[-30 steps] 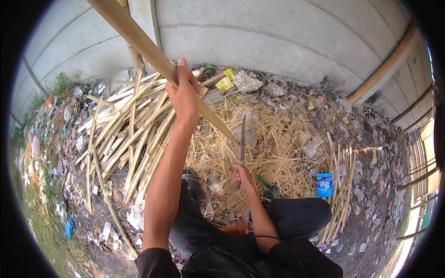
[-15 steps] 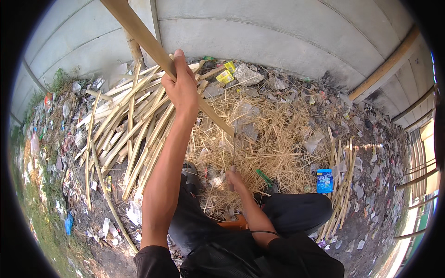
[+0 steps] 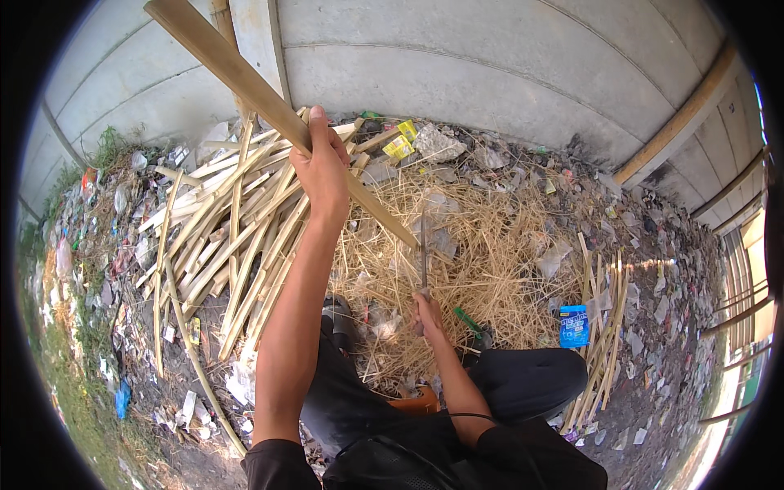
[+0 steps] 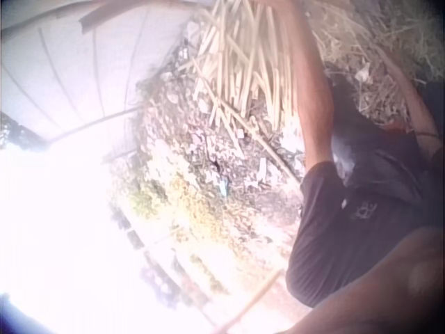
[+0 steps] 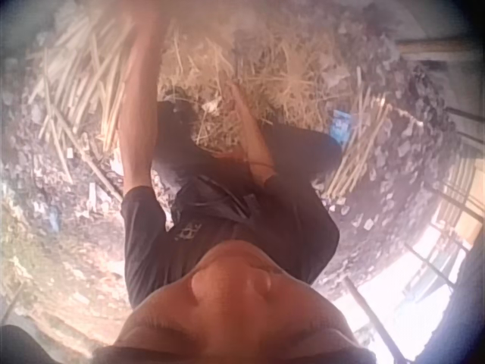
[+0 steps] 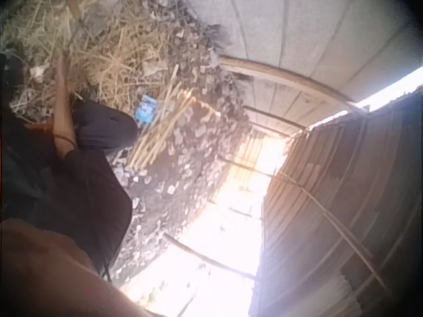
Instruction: The person sits on the ground and uses a machete to split a long bamboo pole into thin strips. They hold the pole with one hand and repeatedly strike it with the machete to separate the layers, creating a pile of bamboo strips.
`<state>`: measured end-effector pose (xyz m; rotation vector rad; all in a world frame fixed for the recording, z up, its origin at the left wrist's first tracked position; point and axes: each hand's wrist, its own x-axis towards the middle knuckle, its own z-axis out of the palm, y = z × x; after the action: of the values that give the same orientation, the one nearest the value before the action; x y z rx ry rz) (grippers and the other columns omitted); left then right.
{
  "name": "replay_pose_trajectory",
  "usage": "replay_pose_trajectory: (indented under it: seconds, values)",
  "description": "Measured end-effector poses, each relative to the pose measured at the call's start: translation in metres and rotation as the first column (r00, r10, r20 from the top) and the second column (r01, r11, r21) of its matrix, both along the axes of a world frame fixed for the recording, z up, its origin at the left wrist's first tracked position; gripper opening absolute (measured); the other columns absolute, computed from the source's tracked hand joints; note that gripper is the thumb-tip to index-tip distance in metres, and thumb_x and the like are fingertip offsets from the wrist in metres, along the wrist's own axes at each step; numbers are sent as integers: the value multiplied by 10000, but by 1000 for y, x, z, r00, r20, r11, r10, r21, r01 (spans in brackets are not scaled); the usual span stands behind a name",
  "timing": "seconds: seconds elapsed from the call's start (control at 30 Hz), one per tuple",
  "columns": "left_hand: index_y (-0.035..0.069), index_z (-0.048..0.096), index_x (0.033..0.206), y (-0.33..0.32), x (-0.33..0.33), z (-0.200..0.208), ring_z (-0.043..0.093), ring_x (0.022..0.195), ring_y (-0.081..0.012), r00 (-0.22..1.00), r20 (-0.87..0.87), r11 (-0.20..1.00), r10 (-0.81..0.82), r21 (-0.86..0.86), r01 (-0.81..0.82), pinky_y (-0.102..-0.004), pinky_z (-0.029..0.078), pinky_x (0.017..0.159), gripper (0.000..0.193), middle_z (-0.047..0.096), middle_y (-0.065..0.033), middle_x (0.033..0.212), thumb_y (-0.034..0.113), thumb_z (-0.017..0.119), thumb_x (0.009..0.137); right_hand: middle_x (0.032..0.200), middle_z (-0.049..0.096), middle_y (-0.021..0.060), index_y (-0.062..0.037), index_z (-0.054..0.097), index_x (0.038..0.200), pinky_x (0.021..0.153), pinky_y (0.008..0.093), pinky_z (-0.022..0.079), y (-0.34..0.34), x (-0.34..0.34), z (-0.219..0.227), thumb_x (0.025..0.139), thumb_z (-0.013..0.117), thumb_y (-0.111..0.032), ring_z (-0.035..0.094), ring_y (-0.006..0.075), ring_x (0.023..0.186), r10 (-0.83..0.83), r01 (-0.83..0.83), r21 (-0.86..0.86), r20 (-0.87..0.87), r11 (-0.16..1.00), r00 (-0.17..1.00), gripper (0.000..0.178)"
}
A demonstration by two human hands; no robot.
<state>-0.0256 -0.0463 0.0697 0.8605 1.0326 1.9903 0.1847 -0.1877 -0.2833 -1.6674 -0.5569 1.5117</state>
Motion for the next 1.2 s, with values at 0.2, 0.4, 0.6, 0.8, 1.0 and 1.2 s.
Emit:
replay_pose_trajectory:
  seconds: [0.2,0.4,0.6,0.8,1.0,1.2]
  values:
    - [146,388,609,-2,4,2,363,486,-79,1000,-12,999,28,-27,-28,-279,279,480,559,384,20,523,463,549,1040,545,391,-22,-114,441,745,419,296,348,35,3,122,1003,592,-208,383,91,415,-144,185,537,-118,823,983,313]
    - [150,389,703,-1,3,0,316,483,-79,999,6,999,43,5,-43,-268,246,468,471,328,30,549,436,603,1010,557,387,-26,-97,457,843,410,263,319,36,-13,211,1037,543,-175,368,79,404,-176,287,820,-229,496,957,226]
    - [161,371,603,0,-5,-5,351,479,-83,996,-51,996,76,-48,-78,-278,276,472,559,379,18,524,468,552,1035,667,490,29,-38,577,892,570,398,434,-24,-16,-24,910,646,-182,539,193,611,193,-151,-149,336,977,922,161]
    - [148,378,682,1,-9,-4,336,489,-84,993,6,993,-119,25,119,-277,288,476,503,358,20,548,450,565,1038,560,416,-35,-118,544,788,471,302,373,-18,16,-64,955,597,-184,371,96,421,120,-145,-44,-364,988,924,187]
    - [142,409,650,0,0,2,351,496,-87,980,-93,984,-175,24,178,-282,303,486,526,374,21,540,463,569,1035,512,346,-83,-166,464,765,426,267,313,-6,36,-36,987,534,-164,311,53,387,97,-12,112,-792,994,603,233]
    - [159,386,670,-3,1,2,328,484,-83,999,-51,1000,3,-29,-4,-279,259,474,508,339,30,534,457,572,1037,533,388,-50,-152,431,805,421,287,334,28,16,144,957,561,-53,344,75,394,-66,252,509,-356,823,932,223]
